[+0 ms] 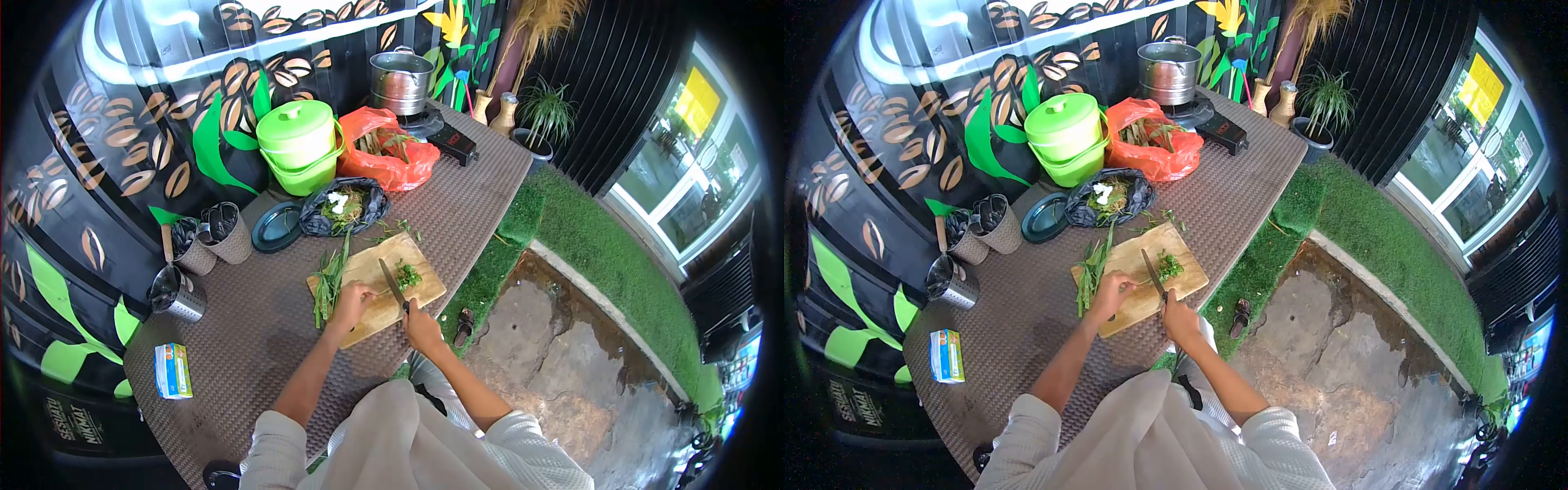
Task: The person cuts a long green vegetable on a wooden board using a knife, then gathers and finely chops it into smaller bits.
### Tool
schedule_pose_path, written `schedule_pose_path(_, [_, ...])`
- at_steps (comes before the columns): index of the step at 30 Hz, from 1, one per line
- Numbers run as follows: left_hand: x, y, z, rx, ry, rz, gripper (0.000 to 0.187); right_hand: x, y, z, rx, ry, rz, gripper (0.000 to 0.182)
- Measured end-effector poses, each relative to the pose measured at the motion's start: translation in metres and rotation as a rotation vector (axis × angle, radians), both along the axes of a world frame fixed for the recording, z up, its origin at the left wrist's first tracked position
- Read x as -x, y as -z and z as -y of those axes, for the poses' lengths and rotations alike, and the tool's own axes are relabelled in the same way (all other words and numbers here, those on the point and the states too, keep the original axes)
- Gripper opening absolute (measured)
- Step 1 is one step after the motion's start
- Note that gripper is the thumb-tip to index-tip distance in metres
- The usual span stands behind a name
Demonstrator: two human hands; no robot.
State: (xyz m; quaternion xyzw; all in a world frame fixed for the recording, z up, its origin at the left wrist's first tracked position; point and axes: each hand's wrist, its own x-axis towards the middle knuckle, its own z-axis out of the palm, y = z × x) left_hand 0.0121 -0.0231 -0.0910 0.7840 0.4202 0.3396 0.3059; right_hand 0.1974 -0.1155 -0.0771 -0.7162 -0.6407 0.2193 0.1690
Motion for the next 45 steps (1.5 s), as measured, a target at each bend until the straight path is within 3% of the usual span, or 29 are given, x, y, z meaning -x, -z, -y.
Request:
schedule_pose_path(3, [-0.007, 0.004, 0.01, 0.083, -0.071, 0.104, 0.011, 0.0, -0.008, -0.004, 0.004, -0.046, 0.024, 0.028])
schedule_pose_path(10, [-0.006, 0.006, 0.022, -0.077, -0.122, 0.02, 0.017, 0.016, -0.01, 0.005, -0.002, -0.071, 0.156, 0.025])
schedule_pose_path(12, [-0.005, 0.009, 0.024, -0.095, -0.12, 0.007, 0.019, 0.023, 0.003, 0.001, 0.109, -0.009, 0.164, 0.031])
schedule_pose_path(18, [-0.007, 0.013, 0.024, -0.141, -0.13, 0.006, 0.023, 0.01, 0.004, -0.032, 0.035, -0.086, 0.087, 0.055])
schedule_pose_path(24, [-0.006, 0.012, 0.025, -0.161, -0.133, 0.002, 0.021, 0.032, 0.003, -0.01, 0.078, 0.009, 0.2, 0.041])
schedule_pose_path(25, [-0.006, 0.013, 0.024, -0.156, -0.134, -0.003, 0.021, 0.028, 0.002, -0.017, 0.14, -0.005, 0.086, 0.037])
schedule_pose_path(29, [-0.008, 0.013, 0.026, -0.139, -0.146, 0.019, 0.021, 0.016, -0.005, -0.032, 0.063, -0.065, 0.071, 0.027])
schedule_pose_path(35, [-0.005, 0.013, 0.024, -0.202, -0.133, -0.024, 0.021, 0.033, 0.004, -0.017, 0.086, -0.022, 0.208, 0.029])
schedule_pose_path(39, [-0.007, 0.015, 0.025, -0.166, -0.146, 0.028, 0.016, 0.023, -0.004, -0.034, 0.098, -0.071, 0.099, 0.034])
schedule_pose_path(45, [-0.007, 0.021, 0.019, -0.172, -0.138, 0.002, 0.012, 0.032, 0.011, -0.025, 0.071, -0.026, 0.138, 0.04])
